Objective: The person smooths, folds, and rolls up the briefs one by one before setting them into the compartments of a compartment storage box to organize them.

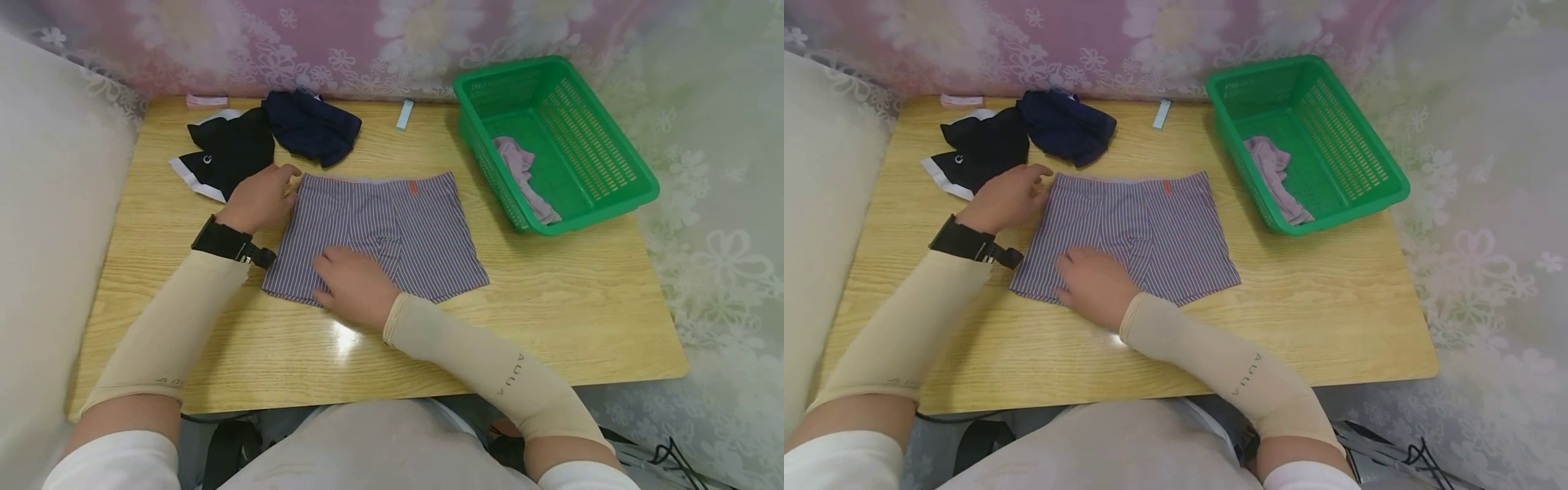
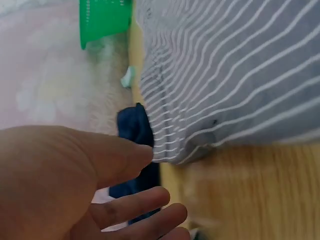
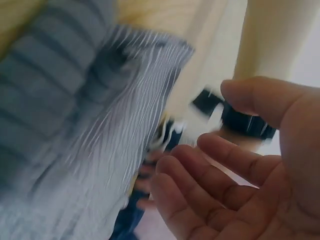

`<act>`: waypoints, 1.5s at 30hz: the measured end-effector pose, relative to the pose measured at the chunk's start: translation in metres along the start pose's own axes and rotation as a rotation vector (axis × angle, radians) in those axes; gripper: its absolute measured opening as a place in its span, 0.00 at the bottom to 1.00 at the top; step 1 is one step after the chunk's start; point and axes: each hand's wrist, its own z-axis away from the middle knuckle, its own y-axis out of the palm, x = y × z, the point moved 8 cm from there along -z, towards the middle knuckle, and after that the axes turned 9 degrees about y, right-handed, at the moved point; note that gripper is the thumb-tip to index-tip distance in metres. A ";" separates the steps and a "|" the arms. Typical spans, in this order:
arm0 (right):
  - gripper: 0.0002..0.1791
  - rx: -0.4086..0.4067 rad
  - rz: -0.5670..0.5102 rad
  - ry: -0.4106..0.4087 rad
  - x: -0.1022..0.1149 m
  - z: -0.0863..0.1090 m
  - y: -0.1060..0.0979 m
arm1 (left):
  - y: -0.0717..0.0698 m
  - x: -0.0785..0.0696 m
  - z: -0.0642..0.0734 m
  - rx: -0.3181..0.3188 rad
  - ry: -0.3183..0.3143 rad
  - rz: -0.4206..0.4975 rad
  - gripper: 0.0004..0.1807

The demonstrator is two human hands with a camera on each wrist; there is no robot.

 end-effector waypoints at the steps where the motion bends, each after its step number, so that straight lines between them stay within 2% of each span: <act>1: 0.23 0.002 0.013 -0.017 0.007 -0.003 0.001 | 0.001 0.002 -0.003 -0.001 -0.011 0.014 0.25; 6: 0.21 -0.001 0.096 -0.062 0.032 -0.017 0.011 | 0.003 0.011 -0.015 -0.046 -0.046 0.071 0.26; 13: 0.24 0.053 0.171 -0.052 0.052 -0.032 0.033 | 0.005 0.020 -0.025 -0.068 -0.118 0.155 0.22; 21: 0.23 0.068 0.202 -0.074 0.065 -0.038 0.051 | 0.016 0.024 -0.034 -0.069 -0.189 0.154 0.19; 26: 0.22 0.067 0.201 -0.047 0.062 -0.040 0.055 | 0.017 0.028 -0.037 -0.084 -0.187 0.155 0.16; 31: 0.22 0.103 0.174 -0.025 0.059 -0.046 0.060 | 0.015 0.031 -0.039 -0.096 -0.179 0.185 0.16; 35: 0.15 0.105 0.150 -0.006 0.058 -0.049 0.061 | 0.011 0.029 -0.037 -0.093 -0.178 0.188 0.16; 45: 0.14 0.070 0.141 -0.045 0.056 -0.043 0.057 | 0.009 0.032 -0.039 -0.084 -0.145 0.180 0.17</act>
